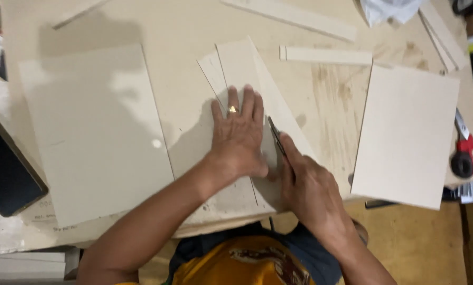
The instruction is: Aligning and cutting thin wooden slats using a utility knife on a workbench.
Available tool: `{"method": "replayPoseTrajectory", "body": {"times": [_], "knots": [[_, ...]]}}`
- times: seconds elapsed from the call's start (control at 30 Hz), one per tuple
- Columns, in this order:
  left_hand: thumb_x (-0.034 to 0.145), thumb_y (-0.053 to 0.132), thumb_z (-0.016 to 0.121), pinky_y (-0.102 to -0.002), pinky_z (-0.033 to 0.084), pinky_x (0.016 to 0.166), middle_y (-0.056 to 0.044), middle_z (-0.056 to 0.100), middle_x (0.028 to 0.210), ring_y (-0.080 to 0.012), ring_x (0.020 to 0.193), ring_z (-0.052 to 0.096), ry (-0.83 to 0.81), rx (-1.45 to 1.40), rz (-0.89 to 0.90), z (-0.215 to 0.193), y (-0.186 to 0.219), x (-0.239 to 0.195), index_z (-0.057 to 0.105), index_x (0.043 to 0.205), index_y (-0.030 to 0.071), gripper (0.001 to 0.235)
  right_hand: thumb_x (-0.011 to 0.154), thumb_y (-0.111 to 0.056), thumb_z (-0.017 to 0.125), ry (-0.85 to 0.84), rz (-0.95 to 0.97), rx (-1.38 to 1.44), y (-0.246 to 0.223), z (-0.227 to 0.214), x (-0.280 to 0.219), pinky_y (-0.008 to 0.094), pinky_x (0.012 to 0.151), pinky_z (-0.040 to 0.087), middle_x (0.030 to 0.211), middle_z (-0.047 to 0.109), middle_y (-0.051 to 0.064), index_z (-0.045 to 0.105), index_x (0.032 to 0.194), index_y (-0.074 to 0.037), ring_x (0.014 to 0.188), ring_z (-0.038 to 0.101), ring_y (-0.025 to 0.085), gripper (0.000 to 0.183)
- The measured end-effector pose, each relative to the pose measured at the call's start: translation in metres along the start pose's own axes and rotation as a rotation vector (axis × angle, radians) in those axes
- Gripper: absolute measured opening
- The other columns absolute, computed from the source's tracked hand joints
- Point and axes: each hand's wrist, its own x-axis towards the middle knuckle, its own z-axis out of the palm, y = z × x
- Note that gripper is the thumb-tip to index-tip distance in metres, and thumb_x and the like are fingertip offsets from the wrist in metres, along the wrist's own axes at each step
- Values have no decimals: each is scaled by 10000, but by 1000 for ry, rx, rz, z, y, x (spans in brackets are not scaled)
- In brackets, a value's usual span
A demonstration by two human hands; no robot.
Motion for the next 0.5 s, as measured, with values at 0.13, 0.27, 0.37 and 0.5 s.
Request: {"method": "replayPoseTrajectory", "body": {"times": [0.13, 0.27, 0.37, 0.5], "knots": [[578, 683, 966, -694, 10, 1191, -239, -143, 1695, -479, 1527, -123, -116, 194, -86, 2, 3, -1, -97, 1612, 1, 1632, 1008, -98, 593, 116, -184, -43, 20, 12, -55, 453, 410, 360, 669, 594, 117, 409, 1578, -125, 449, 472, 277, 600], [544, 820, 949, -671, 24, 1199, -238, -121, 1687, -467, 1519, -80, -73, 197, -106, 2, 6, -1, -71, 1619, 18, 1685, 998, -169, 560, 25, -28, -81, 26, 18, -99, 482, 417, 417, 809, 643, 111, 378, 1605, -196, 480, 563, 317, 635], [534, 838, 924, -693, 40, 1190, -251, -134, 1685, -489, 1523, -82, -125, 257, -125, 4, 7, 7, -78, 1621, 12, 1694, 969, -158, 570, 4, 18, -56, 28, 22, -125, 502, 420, 491, 1029, 712, 121, 329, 1612, -237, 540, 632, 349, 691], [533, 838, 914, -694, 44, 1193, -248, -141, 1688, -493, 1526, -91, -143, 270, -125, 2, 9, 9, -86, 1620, 7, 1695, 994, -239, 563, -48, 81, -106, 38, 34, -146, 564, 404, 493, 945, 676, 122, 271, 1629, -283, 504, 608, 371, 700]]}}
